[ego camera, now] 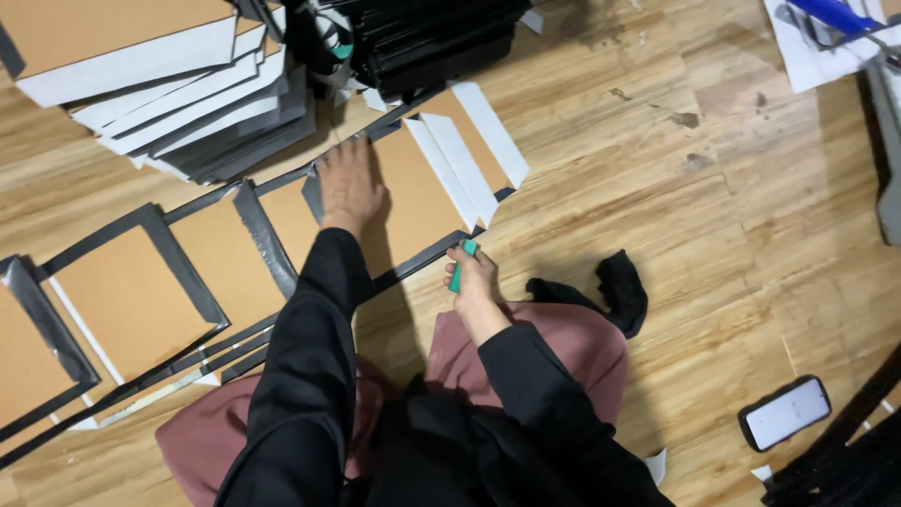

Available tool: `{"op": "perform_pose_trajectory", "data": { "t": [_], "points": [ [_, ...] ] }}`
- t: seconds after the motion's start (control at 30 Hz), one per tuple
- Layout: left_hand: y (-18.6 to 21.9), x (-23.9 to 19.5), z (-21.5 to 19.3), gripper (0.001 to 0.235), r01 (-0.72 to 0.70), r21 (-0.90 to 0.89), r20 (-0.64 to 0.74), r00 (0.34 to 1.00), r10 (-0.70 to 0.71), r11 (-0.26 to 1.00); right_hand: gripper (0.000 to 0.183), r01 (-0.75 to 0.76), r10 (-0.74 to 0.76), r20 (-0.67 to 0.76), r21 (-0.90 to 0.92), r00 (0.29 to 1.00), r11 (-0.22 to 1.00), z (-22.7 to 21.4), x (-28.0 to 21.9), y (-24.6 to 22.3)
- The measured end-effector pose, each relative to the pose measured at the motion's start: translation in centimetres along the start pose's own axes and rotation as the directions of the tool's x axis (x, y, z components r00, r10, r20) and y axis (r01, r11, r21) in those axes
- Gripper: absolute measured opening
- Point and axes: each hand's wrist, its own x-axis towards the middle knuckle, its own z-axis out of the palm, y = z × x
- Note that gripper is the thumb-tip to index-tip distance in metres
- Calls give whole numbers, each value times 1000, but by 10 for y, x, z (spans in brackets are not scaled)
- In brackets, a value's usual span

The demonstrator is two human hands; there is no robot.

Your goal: The person is unfolding multi-panel cardboard covers and using a small hand tool to press and flatten the fold lines and seams.

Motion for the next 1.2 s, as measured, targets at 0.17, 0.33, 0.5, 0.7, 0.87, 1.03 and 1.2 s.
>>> {"op": "perform_pose_trajectory", "data": {
  "t": [0.17,0.33,0.5,0.7,0.87,1.03,1.2],
  "points": [
    [-9,1,6,74,83,-70,116,990,-74,994,25,-64,62,35,64,997,996,4,3,-5],
    [-14,4,-4,77,85,-90,140,988,-72,992,31,-18,15,52,49,999,999,10,-14,-23],
    [-20,-17,-14,78,31,-5,38,999,-31,999,53,304,-305,19,-141,952,942,3,20,1],
    [-14,-3,16,79,13,142,5,1000,-14,990,37,465,-496,138,-624,857,629,0,15,-3],
    [49,-52,-43,37,-425,403,-569,577,586,810,37,539,-532,256,-686,807,489,2,20,-5],
    [26,-65,-8,36,-587,339,-232,705,670,735,39,575,-481,370,-712,795,403,0,17,2],
    [3,-78,39,49,-569,156,-101,804,586,807,35,636,-411,506,-712,758,296,-5,25,-12]
  ]
}}
